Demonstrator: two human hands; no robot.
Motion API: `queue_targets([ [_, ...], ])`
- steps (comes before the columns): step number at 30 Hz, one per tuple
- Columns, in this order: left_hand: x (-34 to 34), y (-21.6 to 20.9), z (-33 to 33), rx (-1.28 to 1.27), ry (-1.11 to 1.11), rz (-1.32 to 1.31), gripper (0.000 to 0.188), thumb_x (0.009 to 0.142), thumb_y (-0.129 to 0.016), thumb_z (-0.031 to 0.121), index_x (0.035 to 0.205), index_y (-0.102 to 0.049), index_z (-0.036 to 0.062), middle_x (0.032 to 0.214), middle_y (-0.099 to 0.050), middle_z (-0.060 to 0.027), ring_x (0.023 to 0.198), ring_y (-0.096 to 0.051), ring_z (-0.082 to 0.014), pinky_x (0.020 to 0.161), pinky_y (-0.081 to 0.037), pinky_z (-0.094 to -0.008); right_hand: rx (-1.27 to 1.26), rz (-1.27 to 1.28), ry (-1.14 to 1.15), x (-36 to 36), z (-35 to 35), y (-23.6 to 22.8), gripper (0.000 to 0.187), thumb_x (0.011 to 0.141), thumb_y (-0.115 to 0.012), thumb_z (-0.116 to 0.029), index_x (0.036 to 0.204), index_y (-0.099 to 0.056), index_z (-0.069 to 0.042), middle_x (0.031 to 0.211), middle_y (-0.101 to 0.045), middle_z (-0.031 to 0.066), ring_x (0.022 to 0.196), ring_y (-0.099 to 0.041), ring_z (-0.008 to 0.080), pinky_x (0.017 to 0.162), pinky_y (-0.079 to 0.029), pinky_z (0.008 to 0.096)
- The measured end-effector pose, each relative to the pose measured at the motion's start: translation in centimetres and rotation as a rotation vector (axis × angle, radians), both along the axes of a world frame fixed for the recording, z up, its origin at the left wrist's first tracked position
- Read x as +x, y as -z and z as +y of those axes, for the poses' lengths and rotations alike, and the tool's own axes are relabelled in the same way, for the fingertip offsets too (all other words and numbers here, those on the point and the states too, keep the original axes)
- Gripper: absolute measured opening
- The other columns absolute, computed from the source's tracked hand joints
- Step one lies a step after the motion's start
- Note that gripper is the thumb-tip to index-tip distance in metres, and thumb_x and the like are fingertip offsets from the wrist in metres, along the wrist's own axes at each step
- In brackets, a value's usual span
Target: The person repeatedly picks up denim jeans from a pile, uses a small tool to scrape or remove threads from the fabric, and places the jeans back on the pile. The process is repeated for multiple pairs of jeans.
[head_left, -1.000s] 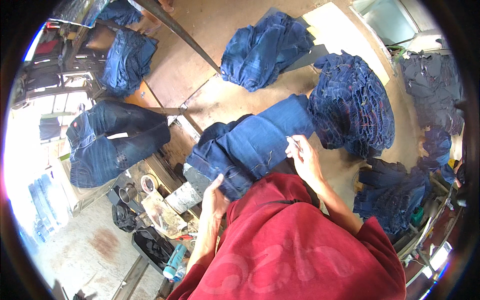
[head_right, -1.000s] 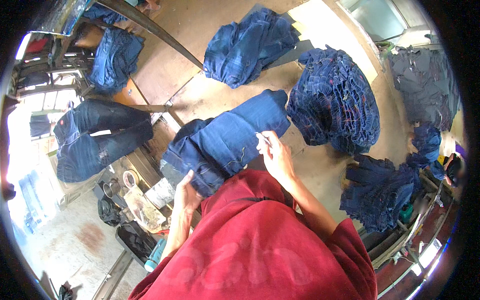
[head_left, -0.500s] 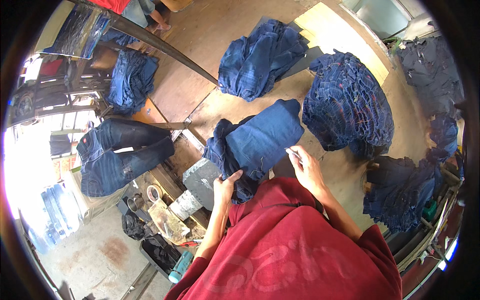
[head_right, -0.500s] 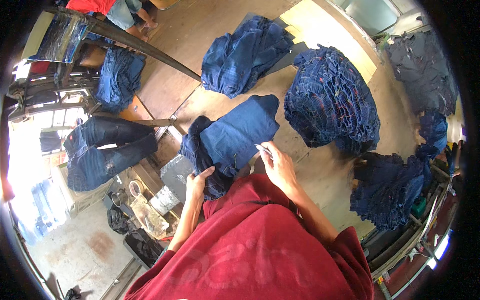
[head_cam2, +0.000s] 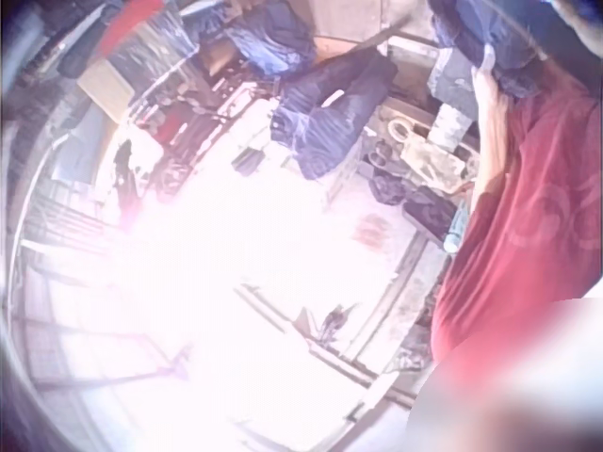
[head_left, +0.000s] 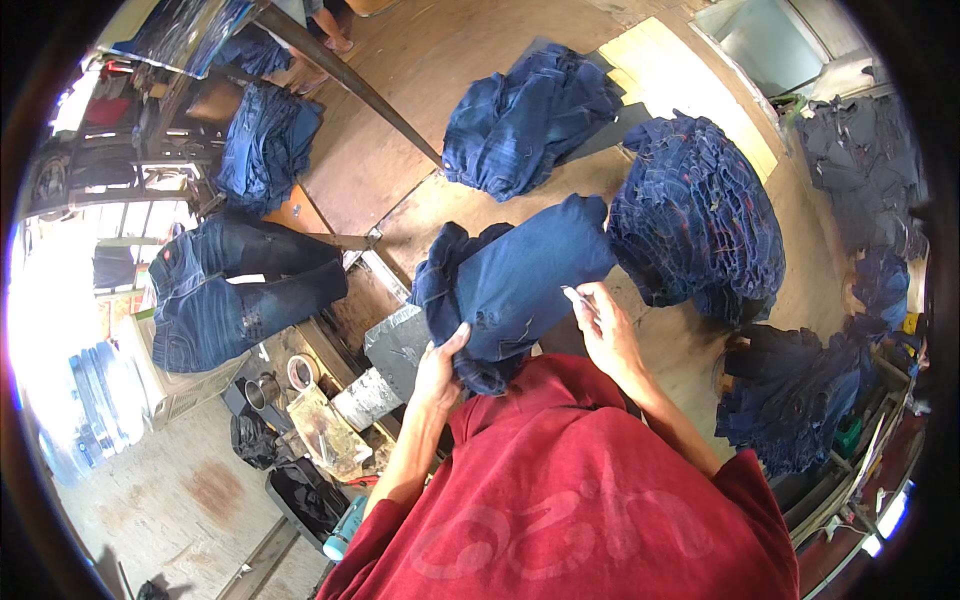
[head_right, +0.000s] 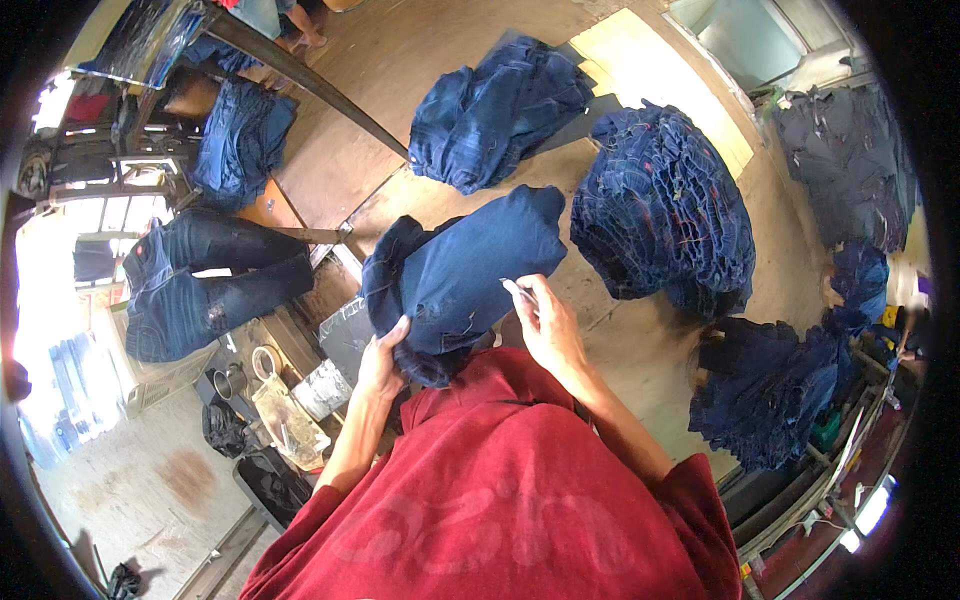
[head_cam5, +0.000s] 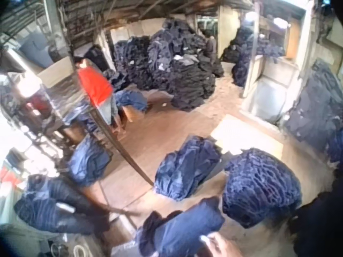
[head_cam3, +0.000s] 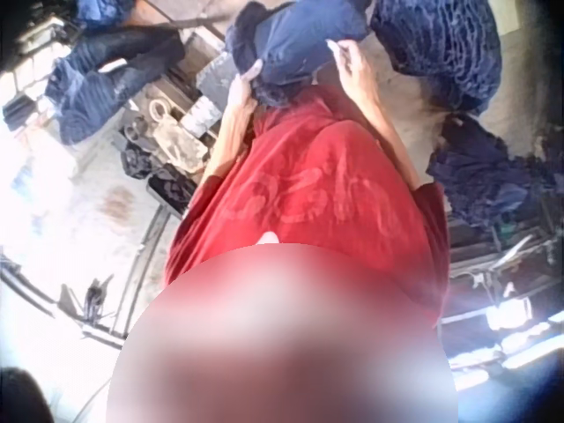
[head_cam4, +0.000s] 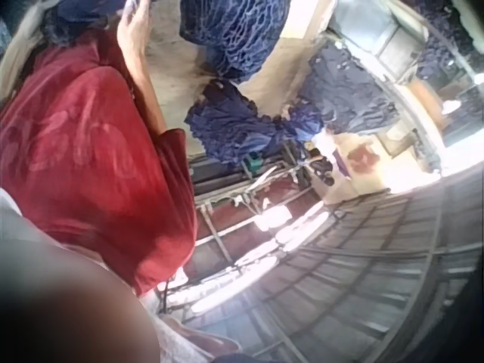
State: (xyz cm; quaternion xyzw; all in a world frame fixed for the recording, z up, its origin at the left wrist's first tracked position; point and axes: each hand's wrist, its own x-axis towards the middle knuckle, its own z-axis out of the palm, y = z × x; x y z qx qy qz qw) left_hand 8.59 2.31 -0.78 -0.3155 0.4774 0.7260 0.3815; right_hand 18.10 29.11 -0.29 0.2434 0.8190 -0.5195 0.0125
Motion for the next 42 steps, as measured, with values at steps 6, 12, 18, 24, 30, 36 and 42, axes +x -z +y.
queue_targets([
  [6, 0.3, 1.7, -1.9, 0.252, -0.021, -0.147, 0.042, 0.099, -0.076, 0.012, 0.137, -0.066, -0.003, 0.128, -0.077, -0.0147, 0.112, -0.076, -0.0294, 0.105, -0.061, -0.0453, 0.132, -0.006, -0.058, 0.1, -1.8, -2.0, 0.015, 0.107, -0.067, -0.018, 0.121, -0.065, -0.014, 0.082, -0.074, 0.0144, 0.071, -0.074, 0.0373, 0.064, -0.056, 0.0491],
  [12, -1.2, 2.2, -1.8, 0.212, 0.317, 0.039, 0.043, 0.087, -0.079, -0.002, 0.129, -0.071, -0.0048, 0.123, -0.078, -0.0152, 0.107, -0.077, -0.0287, 0.1, -0.062, -0.0435, 0.444, 0.203, -0.198, -1.6, -6.5, -3.9, 0.009, 0.096, -0.077, -0.017, 0.104, -0.074, -0.015, 0.068, -0.072, 0.0095, 0.058, -0.072, 0.0312, 0.057, -0.059, 0.0461],
  [18, -1.9, 1.3, -3.2, 0.197, 0.445, 0.056, 0.038, 0.085, -0.079, -0.006, 0.122, -0.077, -0.0019, 0.117, -0.08, -0.0123, 0.102, -0.077, -0.0266, 0.098, -0.061, -0.0427, 0.649, 0.215, -0.392, -1.6, -10.8, -5.7, 0.017, 0.096, -0.07, -0.018, 0.111, -0.071, -0.009, 0.061, -0.071, 0.0077, 0.051, -0.071, 0.0247, 0.055, -0.057, 0.0383],
  [24, -2.3, 2.7, -3.8, 0.289, 0.501, 0.07, 0.037, 0.088, -0.079, -0.005, 0.125, -0.076, -0.0013, 0.121, -0.079, -0.0119, 0.11, -0.075, -0.025, 0.104, -0.058, -0.0413, 0.72, 0.117, -0.367, -1.5, -11.7, -5.6, 0.031, 0.088, -0.069, -0.016, 0.117, -0.073, -0.004, 0.063, -0.072, 0.0085, 0.054, -0.073, 0.0233, 0.058, -0.059, 0.0377],
  [30, -2.6, 2.6, -4.0, 0.276, 0.541, 0.059, 0.036, 0.091, -0.078, -0.005, 0.127, -0.076, -0.0016, 0.125, -0.079, -0.0106, 0.114, -0.074, -0.0239, 0.107, -0.056, -0.0403, 0.806, 0.08, -0.363, -2.0, -12.0, -5.5, 0.033, 0.09, -0.068, -0.014, 0.12, -0.072, -0.002, 0.061, -0.07, 0.0059, 0.053, -0.071, 0.0226, 0.056, -0.057, 0.0368],
  [36, -2.3, 2.9, -3.8, 0.275, 0.551, 0.074, 0.037, 0.09, -0.08, -0.002, 0.126, -0.076, -0.001, 0.122, -0.08, -0.0097, 0.11, -0.074, -0.0236, 0.105, -0.056, -0.0401, 0.695, 0.156, -0.41, -1.3, -11.5, -5.7, 0.033, 0.09, -0.067, -0.013, 0.121, -0.071, -0.002, 0.065, -0.072, 0.005, 0.055, -0.072, 0.0211, 0.056, -0.057, 0.035],
  [42, -2.0, 2.9, -3.7, 0.259, 0.548, 0.049, 0.036, 0.09, -0.081, 0.0, 0.125, -0.076, 0.0003, 0.121, -0.079, -0.01, 0.11, -0.074, -0.0237, 0.104, -0.056, -0.0387, 0.76, 0.091, -0.382, -1.8, -10.8, -5.9, 0.036, 0.088, -0.07, -0.013, 0.122, -0.071, 0.0, 0.066, -0.073, 0.0066, 0.055, -0.073, 0.0207, 0.054, -0.056, 0.0345],
])
